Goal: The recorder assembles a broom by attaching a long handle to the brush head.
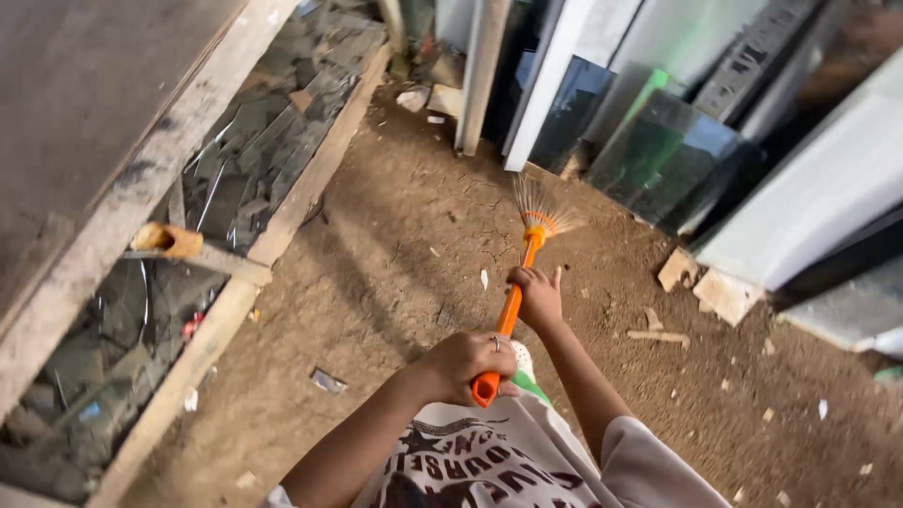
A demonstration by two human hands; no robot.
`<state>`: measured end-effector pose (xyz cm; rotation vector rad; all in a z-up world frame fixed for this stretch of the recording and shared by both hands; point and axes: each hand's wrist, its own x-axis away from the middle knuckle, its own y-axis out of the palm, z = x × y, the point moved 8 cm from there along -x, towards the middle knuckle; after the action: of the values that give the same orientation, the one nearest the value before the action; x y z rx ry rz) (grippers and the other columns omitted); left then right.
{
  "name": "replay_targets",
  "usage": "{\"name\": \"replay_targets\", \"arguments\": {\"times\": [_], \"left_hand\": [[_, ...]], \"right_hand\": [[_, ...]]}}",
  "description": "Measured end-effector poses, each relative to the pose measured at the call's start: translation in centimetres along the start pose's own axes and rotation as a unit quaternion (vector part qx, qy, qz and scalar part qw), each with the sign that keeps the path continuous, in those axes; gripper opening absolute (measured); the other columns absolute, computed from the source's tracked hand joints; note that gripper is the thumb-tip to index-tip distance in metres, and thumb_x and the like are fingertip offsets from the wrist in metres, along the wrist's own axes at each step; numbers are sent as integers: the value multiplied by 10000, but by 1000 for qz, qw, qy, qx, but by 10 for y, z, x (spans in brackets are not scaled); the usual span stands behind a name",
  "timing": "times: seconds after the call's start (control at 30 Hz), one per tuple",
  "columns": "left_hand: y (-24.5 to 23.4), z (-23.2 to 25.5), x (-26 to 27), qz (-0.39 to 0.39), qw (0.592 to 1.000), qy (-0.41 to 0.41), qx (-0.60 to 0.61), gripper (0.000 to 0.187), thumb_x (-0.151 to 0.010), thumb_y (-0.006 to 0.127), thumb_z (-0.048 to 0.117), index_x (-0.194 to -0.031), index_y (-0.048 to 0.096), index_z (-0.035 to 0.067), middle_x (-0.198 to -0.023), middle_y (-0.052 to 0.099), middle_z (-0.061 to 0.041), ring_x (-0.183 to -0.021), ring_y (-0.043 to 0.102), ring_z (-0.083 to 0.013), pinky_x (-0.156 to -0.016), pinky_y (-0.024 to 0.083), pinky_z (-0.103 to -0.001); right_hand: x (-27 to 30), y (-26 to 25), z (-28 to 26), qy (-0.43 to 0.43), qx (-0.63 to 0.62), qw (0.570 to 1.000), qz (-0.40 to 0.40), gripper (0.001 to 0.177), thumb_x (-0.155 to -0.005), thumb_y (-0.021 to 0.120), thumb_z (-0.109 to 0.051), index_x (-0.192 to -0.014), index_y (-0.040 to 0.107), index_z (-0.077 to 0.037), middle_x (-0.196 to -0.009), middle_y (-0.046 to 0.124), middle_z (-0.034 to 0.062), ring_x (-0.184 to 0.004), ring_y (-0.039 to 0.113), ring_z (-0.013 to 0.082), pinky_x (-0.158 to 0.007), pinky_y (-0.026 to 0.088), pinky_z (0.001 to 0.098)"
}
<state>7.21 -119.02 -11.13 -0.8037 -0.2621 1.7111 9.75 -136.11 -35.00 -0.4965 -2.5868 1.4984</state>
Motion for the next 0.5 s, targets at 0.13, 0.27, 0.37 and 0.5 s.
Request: {"name": "replay_targets", "arguments": {"times": [0.13,0.27,0.37,0.5], "left_hand": [[11,9,-3,-26,993,-113,-39,300,-899,810,347,-846,626,116,-767,637,-69,-782,673,-283,-672,556,-398],[-4,72,-7,-52,978,-197,-44,282,-857,795,353,-799,627,134,-657,588,-77,-677,644,-293,-653,508,-444],[-10,93,-2,5,971,-226,-73,298,-840,801,351,-768,609,134,-644,579,-78,-659,631,-305,-647,492,-449],[-38,137,20,88,975,-197,-51,326,-877,807,337,-775,581,125,-681,593,-48,-678,633,-281,-638,486,-427]], "right_hand": [[5,33,-26,-19,46,979,-199,209,-890,719,-352,-1064,678,-242,-1102,729,-38,-1160,658,188,-1217,134,720],[37,43,-129,-211,-89,941,-249,196,-874,732,-335,-1026,715,-212,-1105,736,-22,-1177,653,199,-1214,71,702],[53,34,-189,-299,-121,907,-269,262,-871,748,-386,-1032,716,-182,-1066,738,-12,-1151,656,211,-1199,40,705],[68,-6,-223,-377,-134,898,-185,210,-879,749,-381,-966,726,-191,-942,734,-29,-1100,685,195,-1254,73,702]]}}
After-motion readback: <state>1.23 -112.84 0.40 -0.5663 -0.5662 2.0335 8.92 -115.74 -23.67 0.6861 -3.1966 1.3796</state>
